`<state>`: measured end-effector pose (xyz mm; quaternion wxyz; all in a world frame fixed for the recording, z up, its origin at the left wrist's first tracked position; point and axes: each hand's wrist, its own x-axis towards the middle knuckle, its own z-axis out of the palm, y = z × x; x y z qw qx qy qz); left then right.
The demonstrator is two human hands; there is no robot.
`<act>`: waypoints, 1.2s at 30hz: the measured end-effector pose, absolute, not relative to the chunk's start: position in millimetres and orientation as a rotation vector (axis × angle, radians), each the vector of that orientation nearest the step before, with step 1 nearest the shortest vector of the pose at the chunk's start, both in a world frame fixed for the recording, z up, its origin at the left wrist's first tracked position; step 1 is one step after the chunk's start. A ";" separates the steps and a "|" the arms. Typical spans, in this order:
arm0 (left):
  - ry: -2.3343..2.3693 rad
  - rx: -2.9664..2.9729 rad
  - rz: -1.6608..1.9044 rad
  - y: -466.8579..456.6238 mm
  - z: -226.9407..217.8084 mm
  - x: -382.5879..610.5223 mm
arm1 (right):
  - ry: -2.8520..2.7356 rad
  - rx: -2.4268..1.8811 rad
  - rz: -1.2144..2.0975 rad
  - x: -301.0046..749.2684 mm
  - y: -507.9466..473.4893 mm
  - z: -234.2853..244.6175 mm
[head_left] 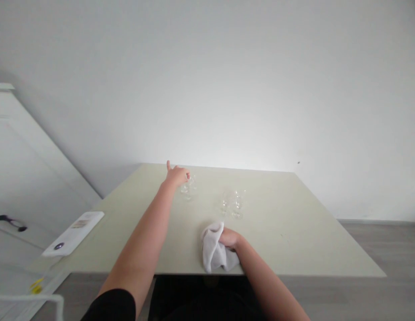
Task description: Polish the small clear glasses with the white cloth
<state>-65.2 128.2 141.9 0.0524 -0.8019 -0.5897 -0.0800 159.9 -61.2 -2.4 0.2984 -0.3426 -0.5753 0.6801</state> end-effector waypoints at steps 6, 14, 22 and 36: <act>-2.002 -2.231 -0.081 121.1 151.9 -109.8 | -1.488 -0.953 1.819 160.8 -60.3 -7.8; -2.155 -2.132 -0.033 112.8 145.5 -119.5 | -1.525 -0.947 1.775 162.0 -59.0 -8.6; -2.217 -2.155 -0.005 110.5 150.2 -118.3 | -1.496 -0.957 1.789 162.3 -60.0 -8.9; -0.876 -2.948 -0.569 18.6 132.1 74.9 | -1.525 -0.921 1.774 160.5 -57.6 -10.0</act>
